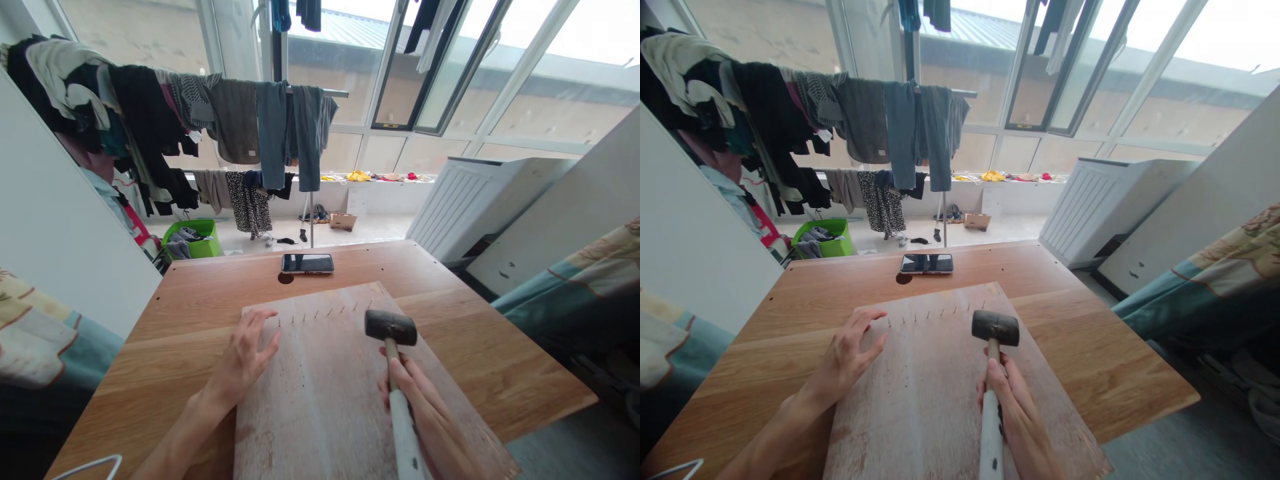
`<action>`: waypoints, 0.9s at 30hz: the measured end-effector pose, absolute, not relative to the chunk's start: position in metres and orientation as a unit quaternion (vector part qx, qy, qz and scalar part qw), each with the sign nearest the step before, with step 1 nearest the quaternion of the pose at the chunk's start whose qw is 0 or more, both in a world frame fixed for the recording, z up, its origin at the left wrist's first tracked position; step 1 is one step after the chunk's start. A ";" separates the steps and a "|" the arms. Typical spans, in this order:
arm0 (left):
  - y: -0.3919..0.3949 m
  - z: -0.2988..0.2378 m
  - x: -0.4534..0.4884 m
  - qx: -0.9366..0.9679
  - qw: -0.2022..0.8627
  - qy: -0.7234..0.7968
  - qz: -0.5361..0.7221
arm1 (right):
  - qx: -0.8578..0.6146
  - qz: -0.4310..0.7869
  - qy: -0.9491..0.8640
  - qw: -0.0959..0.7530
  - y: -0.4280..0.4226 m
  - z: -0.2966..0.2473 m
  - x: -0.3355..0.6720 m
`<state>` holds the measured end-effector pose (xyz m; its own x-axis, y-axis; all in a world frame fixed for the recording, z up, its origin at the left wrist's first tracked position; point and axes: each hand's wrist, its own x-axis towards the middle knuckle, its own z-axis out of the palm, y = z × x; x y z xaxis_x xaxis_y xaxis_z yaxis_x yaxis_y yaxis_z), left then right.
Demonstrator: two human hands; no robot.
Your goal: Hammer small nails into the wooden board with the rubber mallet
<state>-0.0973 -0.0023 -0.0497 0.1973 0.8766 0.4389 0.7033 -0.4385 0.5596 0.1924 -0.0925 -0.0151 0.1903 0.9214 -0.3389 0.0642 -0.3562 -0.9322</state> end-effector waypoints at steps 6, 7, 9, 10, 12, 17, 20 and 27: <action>-0.066 -0.055 -0.126 0.805 -0.011 0.511 0.301 | -0.677 0.482 -0.426 0.358 -0.096 -0.031 0.225; -0.077 -0.059 -0.131 0.805 -0.031 0.508 0.304 | -0.684 0.458 -0.449 0.348 -0.097 -0.033 0.230; -0.098 -0.066 -0.137 0.805 -0.041 0.508 0.303 | -0.708 0.346 -0.511 0.343 -0.101 -0.037 0.245; -0.106 -0.070 -0.138 0.807 -0.040 0.506 0.304 | -0.717 0.267 -0.546 0.340 -0.104 -0.039 0.254; -0.117 -0.074 -0.135 0.811 -0.038 0.494 0.312 | -0.715 0.113 -0.609 0.325 -0.110 -0.045 0.274; -0.114 -0.062 -0.103 0.819 0.005 0.472 0.328 | -0.673 -0.050 -0.699 0.236 -0.121 -0.077 0.335; -0.102 -0.043 -0.065 0.840 0.087 0.449 0.293 | -0.698 -0.071 -0.688 0.188 -0.121 -0.095 0.384; -0.061 -0.024 0.032 0.891 0.205 0.359 0.189 | -0.757 -0.042 -0.621 0.196 -0.092 -0.095 0.497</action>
